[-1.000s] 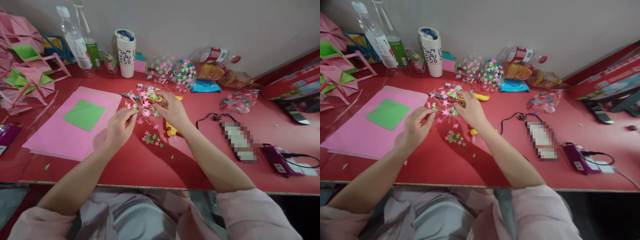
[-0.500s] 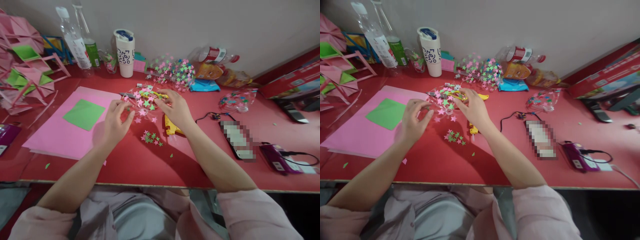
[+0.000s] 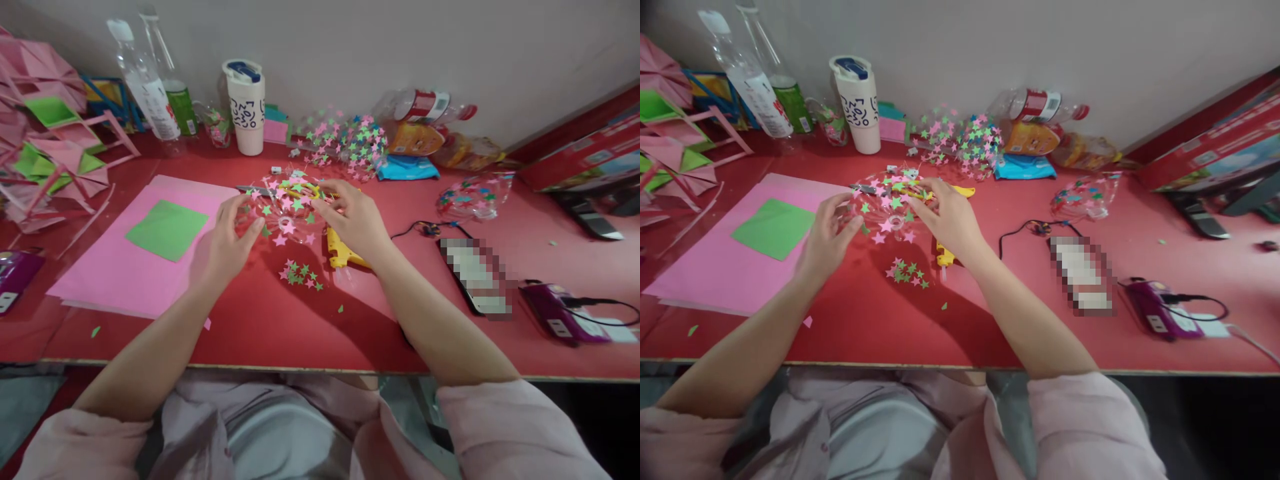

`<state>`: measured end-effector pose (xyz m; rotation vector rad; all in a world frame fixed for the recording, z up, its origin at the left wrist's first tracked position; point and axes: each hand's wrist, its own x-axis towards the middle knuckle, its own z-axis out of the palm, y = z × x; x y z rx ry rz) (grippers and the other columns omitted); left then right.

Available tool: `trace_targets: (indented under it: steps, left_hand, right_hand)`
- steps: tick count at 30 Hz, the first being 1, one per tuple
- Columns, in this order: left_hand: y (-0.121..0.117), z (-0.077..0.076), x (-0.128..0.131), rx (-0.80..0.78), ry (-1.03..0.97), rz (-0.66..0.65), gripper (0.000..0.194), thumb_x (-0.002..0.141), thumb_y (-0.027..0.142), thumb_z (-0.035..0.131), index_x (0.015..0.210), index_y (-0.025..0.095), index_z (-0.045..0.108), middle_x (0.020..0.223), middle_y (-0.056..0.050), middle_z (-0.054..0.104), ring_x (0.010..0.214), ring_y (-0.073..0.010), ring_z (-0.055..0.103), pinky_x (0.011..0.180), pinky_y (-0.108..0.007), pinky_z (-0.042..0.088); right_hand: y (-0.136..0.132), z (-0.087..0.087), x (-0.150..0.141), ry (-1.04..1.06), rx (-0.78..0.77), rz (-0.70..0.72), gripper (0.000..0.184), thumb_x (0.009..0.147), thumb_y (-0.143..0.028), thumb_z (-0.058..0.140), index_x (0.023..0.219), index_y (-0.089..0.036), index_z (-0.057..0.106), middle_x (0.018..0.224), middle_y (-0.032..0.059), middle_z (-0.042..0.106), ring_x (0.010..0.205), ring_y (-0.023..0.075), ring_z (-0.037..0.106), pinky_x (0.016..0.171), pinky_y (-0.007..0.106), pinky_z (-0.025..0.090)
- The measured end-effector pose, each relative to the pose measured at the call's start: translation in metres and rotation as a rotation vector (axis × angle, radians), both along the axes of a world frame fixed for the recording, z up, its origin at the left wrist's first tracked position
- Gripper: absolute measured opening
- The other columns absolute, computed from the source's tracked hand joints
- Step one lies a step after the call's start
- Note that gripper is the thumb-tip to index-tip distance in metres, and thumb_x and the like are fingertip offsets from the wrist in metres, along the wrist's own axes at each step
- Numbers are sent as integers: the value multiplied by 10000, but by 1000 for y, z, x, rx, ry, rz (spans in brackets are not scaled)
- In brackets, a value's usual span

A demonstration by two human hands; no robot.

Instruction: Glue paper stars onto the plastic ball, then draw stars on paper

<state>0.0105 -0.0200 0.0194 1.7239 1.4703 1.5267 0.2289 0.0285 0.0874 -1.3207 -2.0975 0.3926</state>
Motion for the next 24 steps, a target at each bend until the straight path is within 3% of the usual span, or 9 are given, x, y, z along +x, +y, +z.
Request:
trace_targets:
  steps: [4,8,10,13,15,17,20,24]
  left_hand:
    - [0,0,-1,19,-10,-6,391,878,389,598,1238,263,510,1289,-69,524,1144,-203,545,1005,-402,465]
    - [-1,-1,-3,6,-15,-2,407,876,388,598,1252,270,497,1314,-72,516,1154,-202,545,1008,-404,467]
    - [-1,0,-4,6,-8,4,411,880,394,591,1259,275,488,1306,-72,516,1157,-200,545,999,-396,473]
    - [-1,4,-6,90,40,62,388,873,386,603,1227,262,506,1245,-70,525,1103,-187,558,958,-370,488]
    - [-3,10,-6,216,83,149,326,859,365,623,1149,237,547,1143,-63,547,990,-167,574,898,-343,500]
    - [-10,16,-4,311,92,197,244,868,336,613,1081,226,568,1012,-43,574,847,-138,580,803,-301,508]
    - [-24,23,4,268,104,63,172,911,280,543,1072,222,564,795,7,590,660,-97,577,603,-215,482]
    - [-39,27,19,258,409,-144,120,897,218,538,999,200,598,656,53,607,522,-61,527,533,-171,419]
  right_hand:
    - [-2,-1,4,-42,98,-2,367,886,-420,542,1158,-179,596,1156,106,653,815,193,651,726,350,519]
    - [-14,2,14,-22,327,18,278,911,-354,507,1121,-196,599,1153,106,624,817,172,629,687,312,505]
    - [-25,3,20,0,438,92,196,923,-285,482,1009,-184,625,997,80,650,728,140,595,647,278,473]
    - [-44,-3,27,-88,530,343,182,909,-180,466,816,-167,622,693,11,610,588,100,509,570,234,386]
    - [-55,-12,28,-253,511,489,215,912,-189,460,765,-163,614,619,-7,577,552,93,472,534,236,320]
    - [-61,-23,27,-454,420,543,281,936,-229,423,738,-157,608,604,2,572,538,99,451,529,261,259]
    - [-63,-38,24,-693,249,481,300,949,-216,387,765,-139,611,638,32,603,534,108,440,532,295,174]
    - [-60,-45,20,-771,82,372,318,969,-275,381,816,-133,621,671,52,632,573,131,486,540,304,141]
